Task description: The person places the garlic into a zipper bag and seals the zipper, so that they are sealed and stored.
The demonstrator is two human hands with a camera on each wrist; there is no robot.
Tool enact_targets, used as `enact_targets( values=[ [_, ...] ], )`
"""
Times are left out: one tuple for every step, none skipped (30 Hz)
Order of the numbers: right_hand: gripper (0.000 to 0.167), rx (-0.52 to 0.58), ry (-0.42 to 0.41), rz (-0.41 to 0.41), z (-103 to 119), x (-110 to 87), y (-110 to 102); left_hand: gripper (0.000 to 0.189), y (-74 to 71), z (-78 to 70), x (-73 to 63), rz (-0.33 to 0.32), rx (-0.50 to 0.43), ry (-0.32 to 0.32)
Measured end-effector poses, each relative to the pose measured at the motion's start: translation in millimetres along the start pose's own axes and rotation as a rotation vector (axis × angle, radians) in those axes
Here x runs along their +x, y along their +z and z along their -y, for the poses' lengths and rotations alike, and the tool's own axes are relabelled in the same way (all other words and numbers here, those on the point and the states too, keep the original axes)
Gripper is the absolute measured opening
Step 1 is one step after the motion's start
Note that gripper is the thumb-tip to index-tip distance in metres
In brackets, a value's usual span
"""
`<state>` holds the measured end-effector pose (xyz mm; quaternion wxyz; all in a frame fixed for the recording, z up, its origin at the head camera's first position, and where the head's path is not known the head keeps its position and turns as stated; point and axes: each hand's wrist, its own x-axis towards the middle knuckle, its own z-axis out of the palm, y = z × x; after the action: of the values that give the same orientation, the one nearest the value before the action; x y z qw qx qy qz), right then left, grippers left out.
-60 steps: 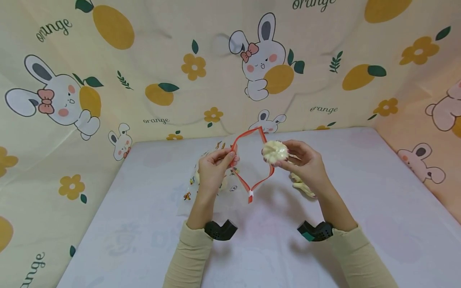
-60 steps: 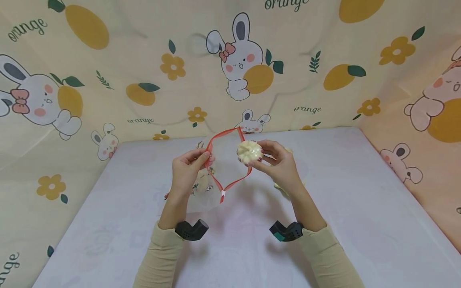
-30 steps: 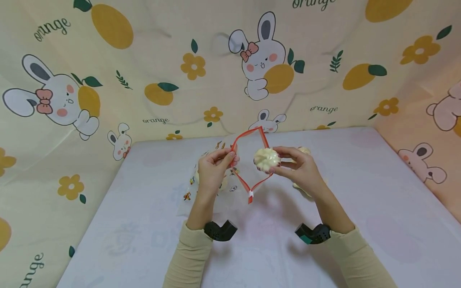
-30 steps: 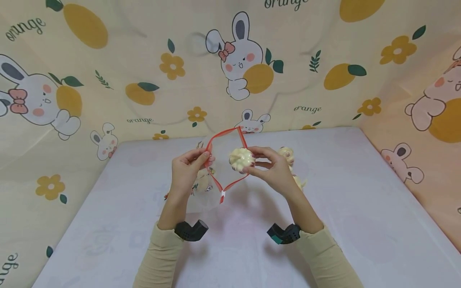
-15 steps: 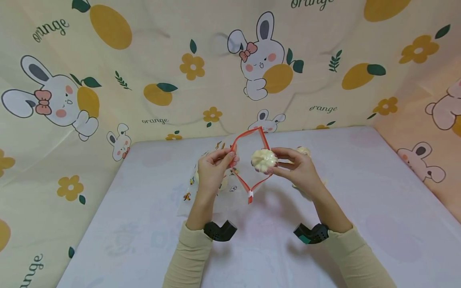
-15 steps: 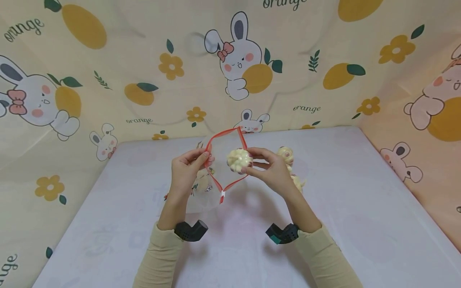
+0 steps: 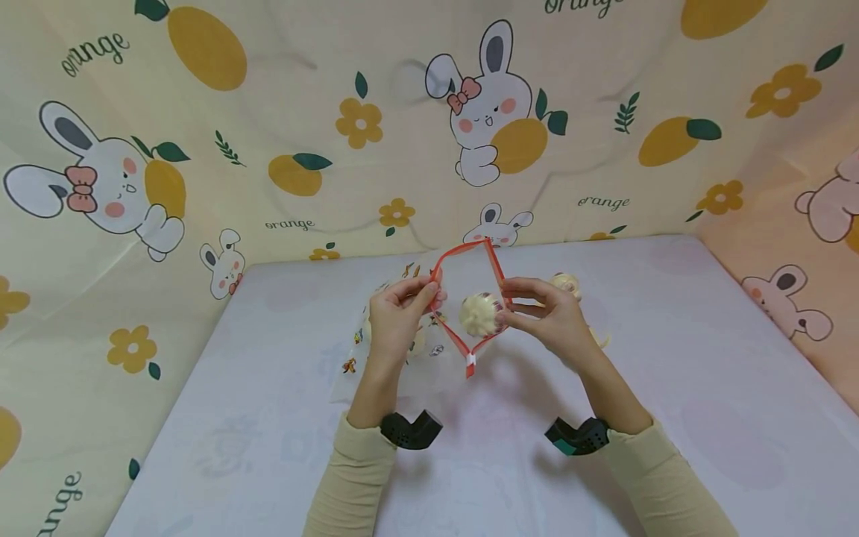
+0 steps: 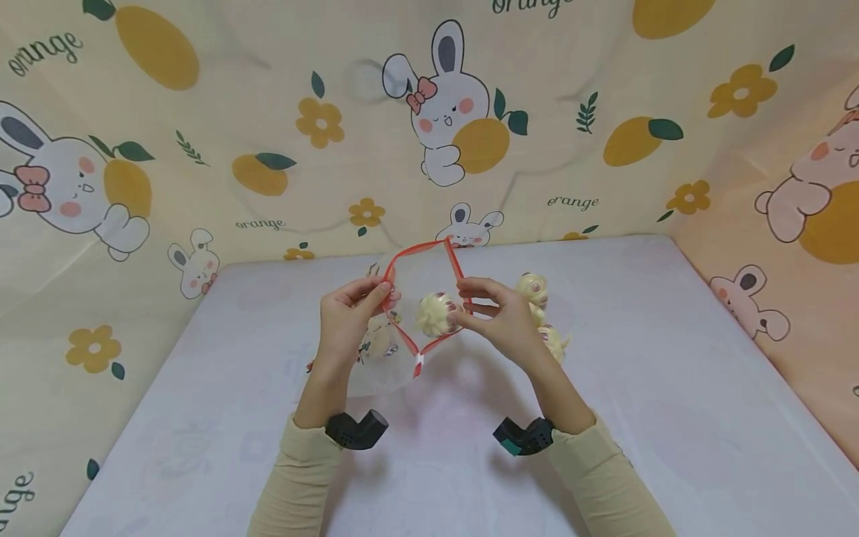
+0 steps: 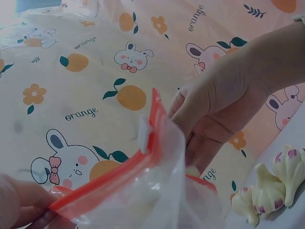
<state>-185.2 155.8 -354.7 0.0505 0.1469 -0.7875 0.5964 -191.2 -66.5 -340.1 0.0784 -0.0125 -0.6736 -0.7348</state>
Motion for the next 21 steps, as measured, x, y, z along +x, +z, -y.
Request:
enact_targets(
  values=[
    [0.048,0.003,0.004,0.001,0.1,0.1,0.1,0.02,-0.2,0.0,0.0,0.003,-0.005,0.003],
    [0.047,0.004,0.007,0.002,0.3,0.2,0.2,0.02,-0.3,0.0,0.1,0.005,-0.014,0.004],
    [0.047,0.006,0.015,0.004,0.5,0.2,0.2,0.02,-0.5,0.0,0.2,0.008,-0.023,0.006],
    [0.047,0.008,0.025,0.007,0.8,0.2,0.3,0.02,-0.6,0.1,0.4,0.011,-0.031,0.007],
    [0.046,0.009,0.033,0.008,1.1,0.3,0.3,0.02,-0.8,0.1,0.5,0.013,-0.036,0.007],
    [0.046,0.01,0.041,0.011,1.4,0.3,0.4,0.02,-1.0,0.0,0.6,0.015,-0.041,0.007],
    [0.046,0.006,0.047,0.012,1.7,0.3,0.4,0.02,-1.1,-0.1,0.7,0.016,-0.045,0.007],
    [0.046,0.005,0.053,0.013,1.8,0.3,0.4,0.02,-1.3,-0.1,0.9,0.016,-0.046,0.005],
    [0.045,0.006,0.06,0.014,1.8,0.2,0.4,0.02,-1.5,-0.2,1.0,0.016,-0.044,0.004],
    [0.045,0.008,0.064,0.014,1.8,0.2,0.4,0.02,-1.7,-0.3,1.1,0.016,-0.043,0.001],
    [0.045,0.006,0.069,0.014,1.7,0.2,0.4,0.02,-1.8,-0.3,1.3,0.016,-0.042,0.001],
    [0.044,0.005,0.071,0.015,1.8,-0.1,0.3,0.02,-2.0,-0.3,1.4,0.017,-0.043,0.0],
    [0.044,0.004,0.072,0.014,1.5,-0.1,0.3,0.02,-2.2,-0.4,1.6,0.019,-0.044,0.001],
    [0.043,0.001,0.069,0.012,1.1,0.1,0.2,0.02,-2.3,-0.2,1.8,0.02,-0.046,0.002],
    [0.042,-0.003,0.064,0.01,0.6,0.4,0.2,0.02,-2.4,-0.1,2.0,0.019,-0.048,0.004],
    [0.041,-0.005,0.058,0.009,0.0,0.7,0.2,0.02,-2.5,0.0,2.2,0.018,-0.049,0.006],
    [0.04,-0.008,0.05,0.008,-0.8,1.1,0.2,0.02,-2.6,0.2,2.4,0.016,-0.051,0.007],
    [0.039,-0.011,0.043,0.005,-1.5,1.4,0.3,0.02,-2.6,0.4,2.5,0.015,-0.053,0.007],
    [0.038,-0.012,0.037,0.001,-2.7,1.9,0.4,0.02,-2.6,0.6,2.6,0.015,-0.059,0.01],
    [0.037,-0.016,0.03,-0.004,-3.7,2.1,0.4,0.021,-2.4,0.8,2.6,0.015,-0.065,0.011],
    [0.036,-0.019,0.027,-0.007,-4.6,2.0,0.4,0.021,-2.2,0.9,2.6,0.017,-0.071,0.013]
  ],
)
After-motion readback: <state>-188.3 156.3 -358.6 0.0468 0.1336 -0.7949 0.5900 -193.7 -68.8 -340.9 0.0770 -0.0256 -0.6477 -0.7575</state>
